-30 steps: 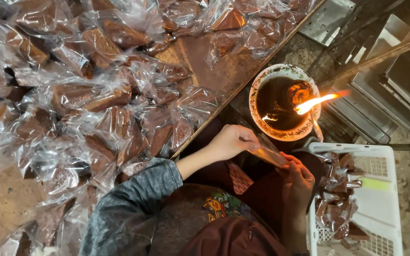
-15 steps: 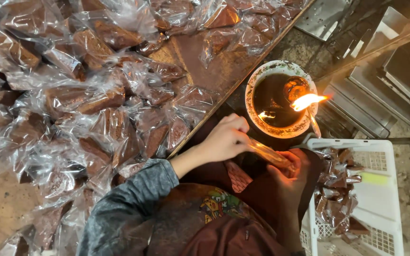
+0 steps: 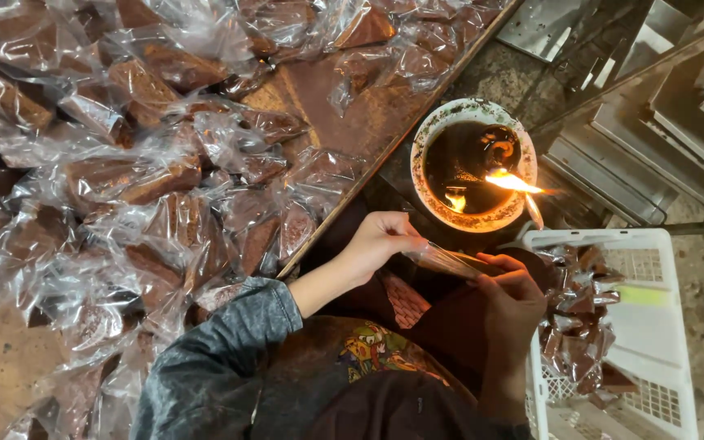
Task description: Sealing plastic bags containing food items by passing the edges over an open flame
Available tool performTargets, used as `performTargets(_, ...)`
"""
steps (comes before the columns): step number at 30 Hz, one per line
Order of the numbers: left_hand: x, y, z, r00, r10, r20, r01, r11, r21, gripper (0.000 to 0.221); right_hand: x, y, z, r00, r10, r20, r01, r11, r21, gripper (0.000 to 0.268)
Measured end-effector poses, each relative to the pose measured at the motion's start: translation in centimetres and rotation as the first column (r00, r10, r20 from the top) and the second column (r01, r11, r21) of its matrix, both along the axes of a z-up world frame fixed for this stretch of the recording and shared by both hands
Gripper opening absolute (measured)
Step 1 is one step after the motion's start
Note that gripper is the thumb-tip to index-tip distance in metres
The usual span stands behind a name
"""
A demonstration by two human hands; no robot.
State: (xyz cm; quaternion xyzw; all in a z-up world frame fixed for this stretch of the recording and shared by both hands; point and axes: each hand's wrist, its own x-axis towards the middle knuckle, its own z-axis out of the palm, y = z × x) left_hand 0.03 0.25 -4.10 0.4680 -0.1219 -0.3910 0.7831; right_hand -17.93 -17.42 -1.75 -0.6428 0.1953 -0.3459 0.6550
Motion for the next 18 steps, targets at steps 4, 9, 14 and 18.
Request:
performTargets(4, -0.9, 0.1, -0.7, 0.954, -0.066, -0.294, 0.082, 0.996, 0.042, 0.035, 0.1, -1.2, 0.5, 0.998, -0.059, -0.004, 0.059, 0.998, -0.002, 0.025)
performTargets(9, -6.0, 0.8, -0.7, 0.778, -0.385, -0.497, 0.46, 0.888, 0.032, 0.05, 0.2, -3.4, -1.4, 0.996, -0.084, 0.005, 0.082, 0.98, 0.18, 0.024)
performTargets(14, -6.3, 1.7, 3.7, 0.687, -0.634, -0.355, 0.685, 0.728, 0.026, 0.019, 2.3, 1.7, 0.2, 0.905, 0.205, -0.372, -0.36, 0.834, -0.418, 0.027)
performTargets(18, -5.3, 1.1, 1.2, 0.738, -0.511, -0.441, 0.565, 0.825, -0.009, 0.024, -1.1, 2.2, -6.0, 0.864, 0.491, -0.112, -0.503, 0.835, -0.221, 0.051)
